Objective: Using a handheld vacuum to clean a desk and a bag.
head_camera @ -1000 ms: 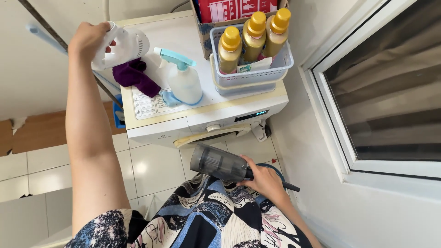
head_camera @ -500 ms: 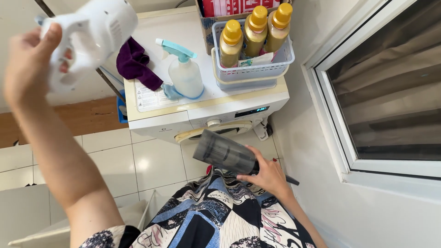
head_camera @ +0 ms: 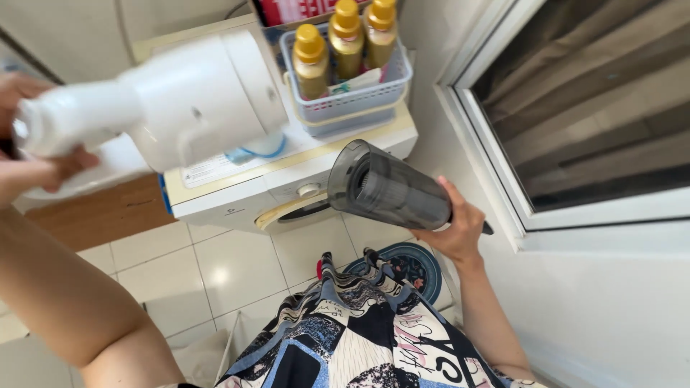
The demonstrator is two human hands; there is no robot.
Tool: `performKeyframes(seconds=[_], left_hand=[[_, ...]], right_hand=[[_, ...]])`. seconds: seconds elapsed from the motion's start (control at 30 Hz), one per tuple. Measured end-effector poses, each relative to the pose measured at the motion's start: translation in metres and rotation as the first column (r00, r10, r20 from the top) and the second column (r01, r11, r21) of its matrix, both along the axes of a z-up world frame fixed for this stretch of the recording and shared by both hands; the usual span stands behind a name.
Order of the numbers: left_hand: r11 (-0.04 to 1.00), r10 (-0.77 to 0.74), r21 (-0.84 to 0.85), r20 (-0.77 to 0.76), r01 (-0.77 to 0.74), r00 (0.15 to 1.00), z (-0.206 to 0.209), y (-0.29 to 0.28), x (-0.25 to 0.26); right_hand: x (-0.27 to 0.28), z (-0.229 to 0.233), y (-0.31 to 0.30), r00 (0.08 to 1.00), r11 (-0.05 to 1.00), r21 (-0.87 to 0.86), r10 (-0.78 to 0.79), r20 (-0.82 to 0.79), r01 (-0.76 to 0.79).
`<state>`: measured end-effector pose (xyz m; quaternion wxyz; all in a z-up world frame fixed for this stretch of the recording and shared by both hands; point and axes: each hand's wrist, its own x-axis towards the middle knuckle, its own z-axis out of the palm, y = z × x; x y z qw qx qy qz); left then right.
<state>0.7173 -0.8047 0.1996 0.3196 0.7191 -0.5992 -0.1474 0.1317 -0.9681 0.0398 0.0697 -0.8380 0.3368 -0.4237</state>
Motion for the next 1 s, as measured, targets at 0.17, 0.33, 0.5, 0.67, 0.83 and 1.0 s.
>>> performKeyframes(seconds=[0.17, 0.33, 0.5, 0.67, 0.83, 1.0], left_hand=[[0.900, -0.377, 0.160, -0.184, 0.406, 0.908, 0.027, -0.057, -0.064], [0.837, -0.395, 0.300, -0.247, 0.457, 0.885, 0.004, -0.102, -0.100], [0.776, -0.346, 0.367, -0.433, 0.513, 0.833, -0.003, -0.129, -0.130], [0.690, -0.542, 0.228, -0.466, 0.687, 0.699, -0.019, -0.144, -0.131], [0.699, -0.447, 0.355, -0.461, 0.621, 0.767, -0.008, -0.149, -0.158], [0.682, -0.489, 0.334, -0.453, 0.650, 0.746, -0.006, -0.148, -0.169]], right_hand=[[-0.035, 0.015, -0.004, 0.997, 0.981, -0.189, -0.050, -0.062, 0.037], [-0.052, 0.022, -0.001, 0.984, 0.953, -0.297, -0.112, -0.142, 0.065], [-0.063, 0.014, -0.001, 0.961, 0.927, -0.352, -0.205, -0.185, 0.130], [-0.074, 0.014, -0.003, 0.956, 0.917, -0.369, -0.231, -0.181, 0.152], [-0.080, 0.007, -0.005, 0.938, 0.902, -0.395, -0.274, -0.213, 0.174], [-0.084, -0.002, -0.005, 0.944, 0.887, -0.430, -0.272, -0.187, 0.170]])
